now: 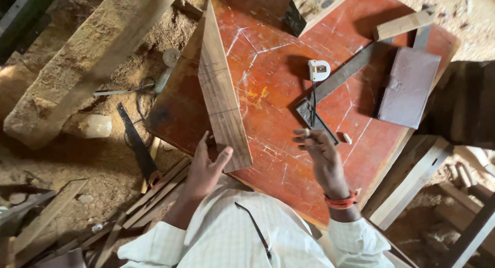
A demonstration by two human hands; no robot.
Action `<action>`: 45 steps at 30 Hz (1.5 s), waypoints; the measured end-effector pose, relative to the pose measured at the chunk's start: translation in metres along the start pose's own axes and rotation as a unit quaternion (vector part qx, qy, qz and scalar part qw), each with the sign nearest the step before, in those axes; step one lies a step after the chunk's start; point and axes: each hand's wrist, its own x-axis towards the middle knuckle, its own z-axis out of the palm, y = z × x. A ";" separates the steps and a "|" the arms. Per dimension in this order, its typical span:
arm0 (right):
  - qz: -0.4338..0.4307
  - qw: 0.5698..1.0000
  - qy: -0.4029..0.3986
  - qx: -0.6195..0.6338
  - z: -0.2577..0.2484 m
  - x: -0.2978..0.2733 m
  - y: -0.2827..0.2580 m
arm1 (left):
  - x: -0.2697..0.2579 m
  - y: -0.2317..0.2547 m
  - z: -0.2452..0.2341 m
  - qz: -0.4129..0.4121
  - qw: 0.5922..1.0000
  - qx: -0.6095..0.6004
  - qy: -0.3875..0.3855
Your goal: The person marks a wooden plank with a pencil and a square ruler, then uses sandpaper to smooth the edges. They repeat this process on a second plank, handling each piece individually on a red workbench.
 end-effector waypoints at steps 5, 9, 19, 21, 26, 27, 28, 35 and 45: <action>-0.006 0.996 -0.080 -0.034 0.057 0.009 -0.009 | -0.007 0.007 0.001 -0.133 0.982 -0.131 -0.026; -0.028 0.989 -0.130 -0.070 0.089 0.010 -0.006 | -0.002 0.011 -0.005 -0.080 0.996 -0.040 -0.011; 0.025 0.992 -0.117 -0.041 0.069 0.009 0.009 | -0.004 0.004 0.000 -0.080 0.997 -0.014 0.002; 0.014 0.995 -0.094 -0.036 0.061 0.008 0.007 | -0.008 -0.001 -0.001 -0.050 0.999 -0.003 0.004; 0.024 0.995 -0.048 -0.086 0.052 0.011 -0.006 | -0.023 -0.021 0.000 -0.025 0.995 -0.095 -0.007; 0.024 0.994 -0.047 -0.096 0.055 0.009 -0.011 | -0.026 -0.025 0.000 -0.017 0.994 -0.109 -0.002; 0.024 0.993 -0.047 -0.106 0.059 0.008 -0.015 | -0.027 -0.029 -0.001 -0.021 0.989 -0.145 -0.006; -0.033 0.978 -0.041 -0.200 0.107 0.001 -0.031 | -0.030 -0.055 -0.009 0.000 0.981 -0.189 -0.038; 0.014 0.987 -0.094 -0.130 0.176 -0.035 -0.018 | -0.050 -0.066 -0.045 0.001 0.911 -0.355 -0.211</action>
